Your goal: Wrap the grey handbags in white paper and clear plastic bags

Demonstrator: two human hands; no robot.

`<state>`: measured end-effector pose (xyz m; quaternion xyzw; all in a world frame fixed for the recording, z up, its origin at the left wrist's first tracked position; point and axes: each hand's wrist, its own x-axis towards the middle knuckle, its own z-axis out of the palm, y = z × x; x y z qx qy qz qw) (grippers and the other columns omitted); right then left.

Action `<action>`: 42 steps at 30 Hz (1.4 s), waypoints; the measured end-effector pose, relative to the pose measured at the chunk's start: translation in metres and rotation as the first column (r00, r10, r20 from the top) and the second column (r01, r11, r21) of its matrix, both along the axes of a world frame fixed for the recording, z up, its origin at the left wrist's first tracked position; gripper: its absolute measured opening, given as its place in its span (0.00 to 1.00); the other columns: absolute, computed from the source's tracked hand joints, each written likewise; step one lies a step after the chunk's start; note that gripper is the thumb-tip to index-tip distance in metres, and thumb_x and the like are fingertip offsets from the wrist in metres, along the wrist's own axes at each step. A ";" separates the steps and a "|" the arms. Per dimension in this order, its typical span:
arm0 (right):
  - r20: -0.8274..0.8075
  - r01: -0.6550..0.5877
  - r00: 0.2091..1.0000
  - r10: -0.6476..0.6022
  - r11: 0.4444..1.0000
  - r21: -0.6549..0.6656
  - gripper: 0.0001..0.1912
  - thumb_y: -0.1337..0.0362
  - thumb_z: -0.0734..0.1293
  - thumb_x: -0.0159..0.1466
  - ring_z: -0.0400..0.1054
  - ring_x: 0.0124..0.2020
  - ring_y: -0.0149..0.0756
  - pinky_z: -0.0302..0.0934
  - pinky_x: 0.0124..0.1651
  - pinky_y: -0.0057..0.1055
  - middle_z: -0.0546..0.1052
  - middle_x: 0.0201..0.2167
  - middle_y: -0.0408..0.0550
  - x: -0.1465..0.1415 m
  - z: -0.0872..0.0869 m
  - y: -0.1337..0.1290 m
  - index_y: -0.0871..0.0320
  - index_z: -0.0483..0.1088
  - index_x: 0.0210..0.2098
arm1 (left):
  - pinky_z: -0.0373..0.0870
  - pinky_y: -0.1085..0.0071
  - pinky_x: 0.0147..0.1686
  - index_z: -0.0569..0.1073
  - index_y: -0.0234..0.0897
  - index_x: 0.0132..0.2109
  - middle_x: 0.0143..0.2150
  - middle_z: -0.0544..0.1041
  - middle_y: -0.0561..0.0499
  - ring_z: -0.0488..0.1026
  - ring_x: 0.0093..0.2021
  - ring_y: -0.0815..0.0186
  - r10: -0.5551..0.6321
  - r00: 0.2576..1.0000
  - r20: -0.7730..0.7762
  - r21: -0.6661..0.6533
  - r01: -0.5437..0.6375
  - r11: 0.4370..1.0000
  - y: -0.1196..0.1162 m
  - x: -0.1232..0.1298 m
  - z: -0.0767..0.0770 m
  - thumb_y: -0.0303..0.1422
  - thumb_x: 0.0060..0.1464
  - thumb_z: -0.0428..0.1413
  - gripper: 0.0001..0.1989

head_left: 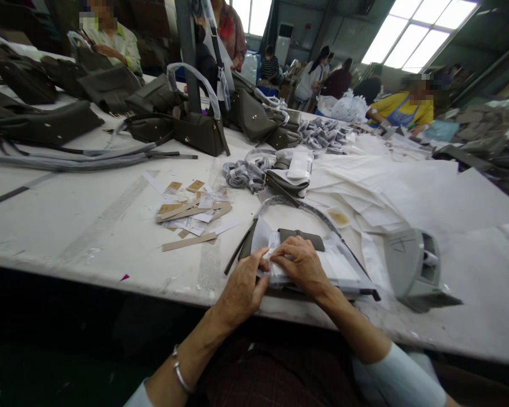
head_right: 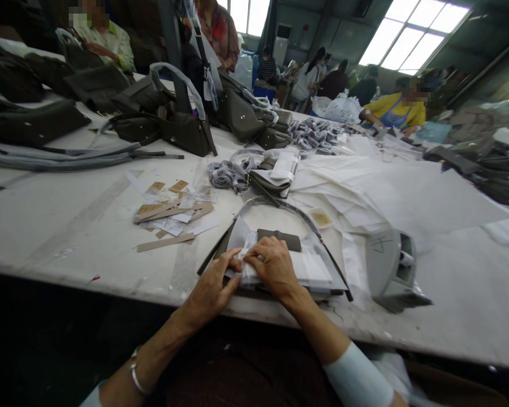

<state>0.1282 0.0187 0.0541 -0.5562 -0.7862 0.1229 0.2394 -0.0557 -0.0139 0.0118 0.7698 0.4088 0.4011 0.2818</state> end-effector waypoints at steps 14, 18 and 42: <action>0.015 0.175 0.984 -0.175 0.971 -0.161 0.06 0.64 0.70 0.60 0.67 0.34 0.36 0.50 0.39 0.34 0.76 0.28 0.41 -0.005 -0.009 0.006 0.55 0.73 0.26 | 0.65 0.56 0.58 0.69 0.33 0.54 0.52 0.75 0.40 0.70 0.56 0.56 0.113 0.890 -0.442 0.493 0.136 0.859 -0.015 0.012 0.022 0.26 0.62 0.48 0.14; 0.036 0.165 0.986 -0.161 0.967 -0.193 0.05 0.63 0.71 0.59 0.69 0.35 0.36 0.49 0.39 0.33 0.78 0.28 0.41 -0.006 -0.010 0.010 0.54 0.73 0.27 | 0.66 0.57 0.55 0.68 0.30 0.57 0.53 0.75 0.40 0.71 0.53 0.55 0.203 0.802 -0.562 0.473 0.110 0.874 -0.024 0.019 0.015 0.25 0.61 0.49 0.18; -0.548 0.862 0.427 -0.720 0.507 0.005 0.22 0.47 0.68 0.55 0.71 0.35 0.42 0.63 0.42 0.37 0.80 0.34 0.51 0.227 0.049 -0.092 0.59 0.76 0.38 | 0.69 0.54 0.53 0.72 0.31 0.55 0.49 0.76 0.39 0.74 0.49 0.54 0.385 0.744 -0.546 0.606 0.033 0.795 -0.025 0.026 0.004 0.18 0.57 0.48 0.20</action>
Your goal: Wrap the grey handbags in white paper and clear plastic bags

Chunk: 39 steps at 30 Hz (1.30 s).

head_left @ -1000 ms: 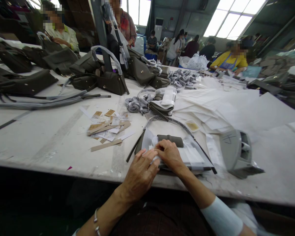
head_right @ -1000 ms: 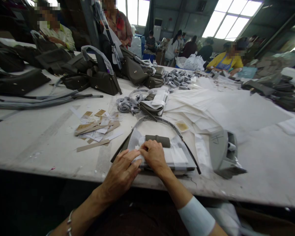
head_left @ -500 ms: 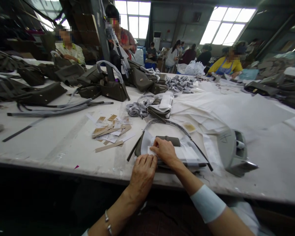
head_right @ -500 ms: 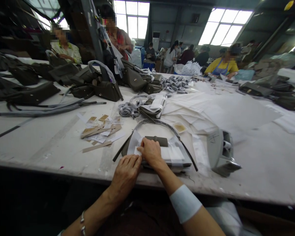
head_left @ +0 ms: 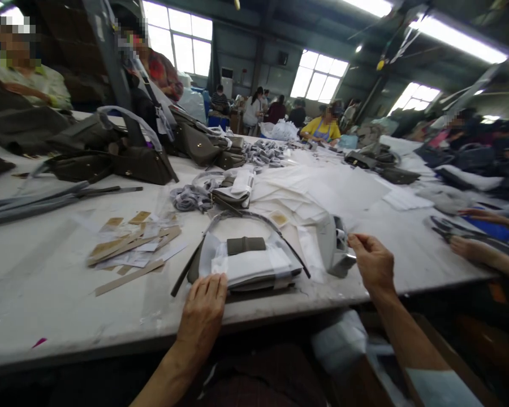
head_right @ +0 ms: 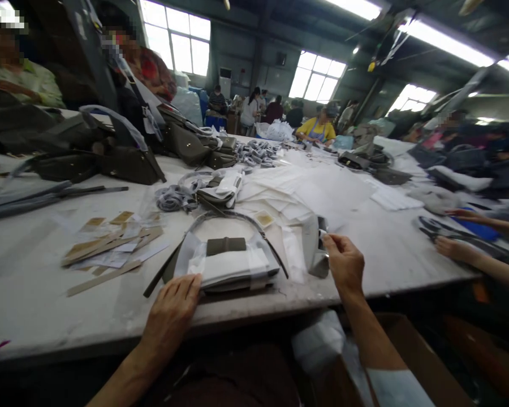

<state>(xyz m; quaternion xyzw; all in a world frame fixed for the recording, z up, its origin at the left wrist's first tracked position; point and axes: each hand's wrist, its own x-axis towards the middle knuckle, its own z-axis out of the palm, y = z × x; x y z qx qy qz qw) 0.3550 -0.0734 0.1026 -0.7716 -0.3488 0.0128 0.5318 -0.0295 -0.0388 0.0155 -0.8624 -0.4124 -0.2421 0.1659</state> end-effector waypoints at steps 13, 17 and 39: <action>-0.359 -0.006 0.930 -0.071 0.978 -0.209 0.17 0.51 0.72 0.41 0.67 0.24 0.37 0.58 0.27 0.32 0.75 0.20 0.50 0.061 -0.032 0.018 0.59 0.72 0.19 | 0.68 0.55 0.54 0.72 0.31 0.56 0.51 0.76 0.40 0.73 0.50 0.53 -0.011 0.998 -0.056 0.080 0.016 0.997 0.006 -0.006 -0.010 0.20 0.56 0.51 0.20; -0.350 0.072 0.933 -0.087 0.996 -0.056 0.16 0.51 0.70 0.40 0.65 0.24 0.34 0.60 0.28 0.31 0.73 0.19 0.44 0.053 -0.029 0.009 0.58 0.70 0.20 | 0.67 0.56 0.54 0.72 0.32 0.55 0.51 0.76 0.41 0.73 0.50 0.55 0.004 0.998 -0.056 0.081 0.001 0.997 0.004 -0.006 -0.008 0.21 0.58 0.50 0.19; -0.177 -0.807 0.456 0.872 0.321 -0.496 0.13 0.53 0.65 0.61 0.69 0.32 0.34 0.61 0.38 0.27 0.76 0.27 0.42 -0.136 0.032 0.046 0.56 0.75 0.29 | 0.64 0.57 0.59 0.69 0.28 0.57 0.53 0.76 0.42 0.71 0.54 0.57 0.060 0.997 0.057 -0.075 -0.055 0.996 -0.008 0.003 -0.004 0.19 0.59 0.45 0.21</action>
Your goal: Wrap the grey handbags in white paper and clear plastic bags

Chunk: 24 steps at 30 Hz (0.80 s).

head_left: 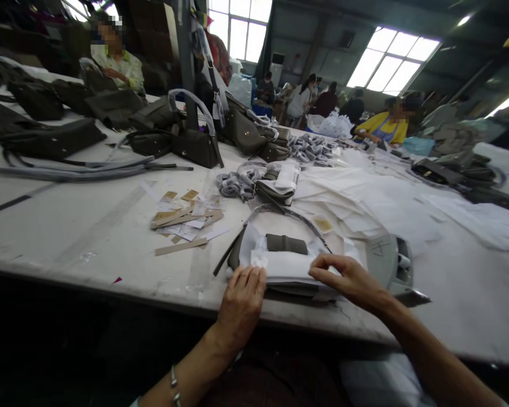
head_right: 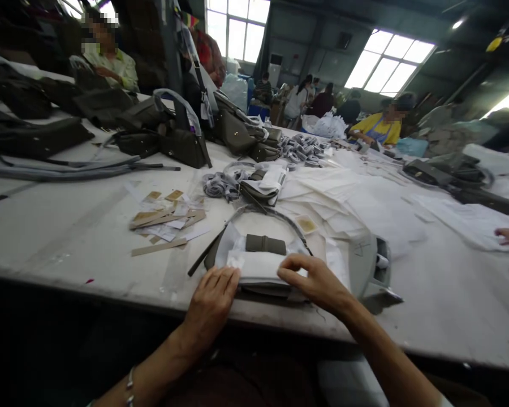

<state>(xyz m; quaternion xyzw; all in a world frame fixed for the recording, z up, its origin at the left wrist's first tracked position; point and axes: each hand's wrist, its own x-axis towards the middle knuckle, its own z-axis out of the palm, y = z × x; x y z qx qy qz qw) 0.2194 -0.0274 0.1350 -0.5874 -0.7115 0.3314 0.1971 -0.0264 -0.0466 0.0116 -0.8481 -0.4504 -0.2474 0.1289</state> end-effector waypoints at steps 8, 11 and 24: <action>0.522 -0.595 0.590 0.616 0.769 -0.236 0.05 0.60 0.72 0.56 0.71 0.28 0.34 0.55 0.31 0.27 0.79 0.26 0.42 -0.103 -0.014 0.115 0.54 0.79 0.31 | 0.62 0.58 0.60 0.70 0.31 0.57 0.53 0.76 0.44 0.72 0.55 0.58 -0.027 0.995 0.099 -0.001 0.027 1.000 0.003 -0.001 -0.008 0.22 0.62 0.43 0.20; 0.644 -0.594 0.403 0.650 0.721 -0.357 0.10 0.58 0.77 0.50 0.73 0.30 0.38 0.55 0.31 0.28 0.80 0.26 0.44 -0.125 -0.027 0.136 0.54 0.80 0.31 | 0.62 0.58 0.60 0.70 0.31 0.57 0.53 0.76 0.43 0.72 0.55 0.58 -0.026 0.992 0.120 -0.005 0.027 1.000 0.003 -0.001 -0.010 0.22 0.62 0.43 0.20; 0.784 -0.599 0.427 0.451 0.790 -0.129 0.25 0.51 0.77 0.51 0.73 0.43 0.46 0.58 0.43 0.34 0.79 0.42 0.52 -0.107 -0.020 0.170 0.58 0.75 0.44 | 0.62 0.59 0.60 0.70 0.31 0.57 0.52 0.76 0.43 0.71 0.55 0.59 -0.025 0.989 0.144 0.011 0.024 1.000 0.002 -0.001 -0.010 0.23 0.63 0.43 0.19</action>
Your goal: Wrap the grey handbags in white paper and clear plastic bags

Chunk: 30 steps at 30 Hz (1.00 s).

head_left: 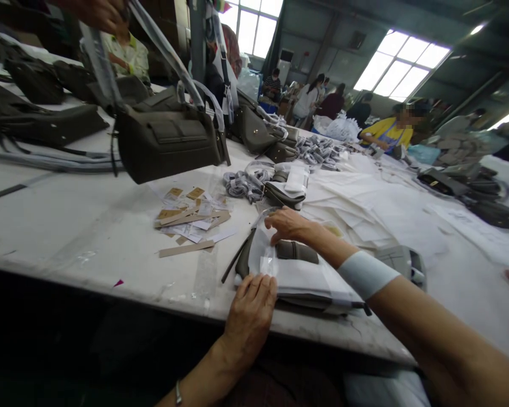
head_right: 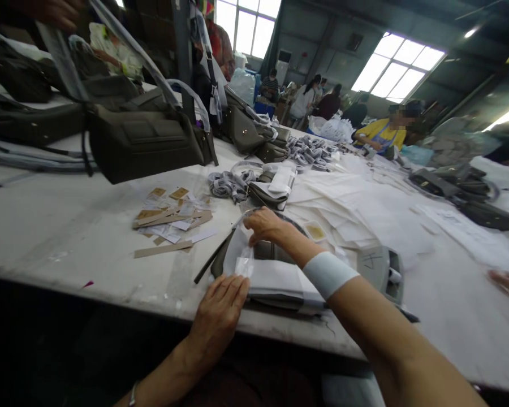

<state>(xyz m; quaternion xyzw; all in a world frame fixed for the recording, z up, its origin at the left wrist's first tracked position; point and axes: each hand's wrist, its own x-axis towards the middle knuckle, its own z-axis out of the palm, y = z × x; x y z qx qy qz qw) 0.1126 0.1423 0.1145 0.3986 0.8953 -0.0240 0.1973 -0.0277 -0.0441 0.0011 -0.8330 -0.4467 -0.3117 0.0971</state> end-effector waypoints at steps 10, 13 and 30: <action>-0.482 0.395 0.720 -0.499 0.866 -0.307 0.25 0.53 0.72 0.57 0.70 0.48 0.42 0.61 0.49 0.33 0.76 0.50 0.51 0.036 -0.053 -0.044 0.57 0.72 0.51 | 0.58 0.49 0.62 0.69 0.34 0.56 0.49 0.76 0.45 0.71 0.51 0.57 -0.043 0.997 0.069 -0.201 0.056 0.978 0.006 -0.001 0.017 0.28 0.61 0.52 0.16; -0.522 0.380 0.688 -0.504 0.863 -0.332 0.24 0.54 0.71 0.58 0.70 0.48 0.42 0.62 0.50 0.34 0.77 0.49 0.52 0.040 -0.052 -0.054 0.58 0.73 0.51 | 0.61 0.50 0.59 0.71 0.37 0.51 0.46 0.76 0.48 0.71 0.47 0.57 -0.053 0.994 0.095 -0.334 0.082 0.939 0.003 -0.004 0.031 0.30 0.58 0.57 0.14; -0.585 0.432 0.667 -0.462 0.879 -0.201 0.16 0.54 0.66 0.64 0.70 0.47 0.45 0.57 0.50 0.38 0.79 0.44 0.50 0.029 -0.061 -0.109 0.54 0.75 0.48 | 0.65 0.61 0.53 0.73 0.35 0.50 0.50 0.76 0.43 0.71 0.52 0.56 0.174 0.985 0.016 -0.430 -0.151 0.890 0.157 -0.052 0.066 0.27 0.58 0.55 0.12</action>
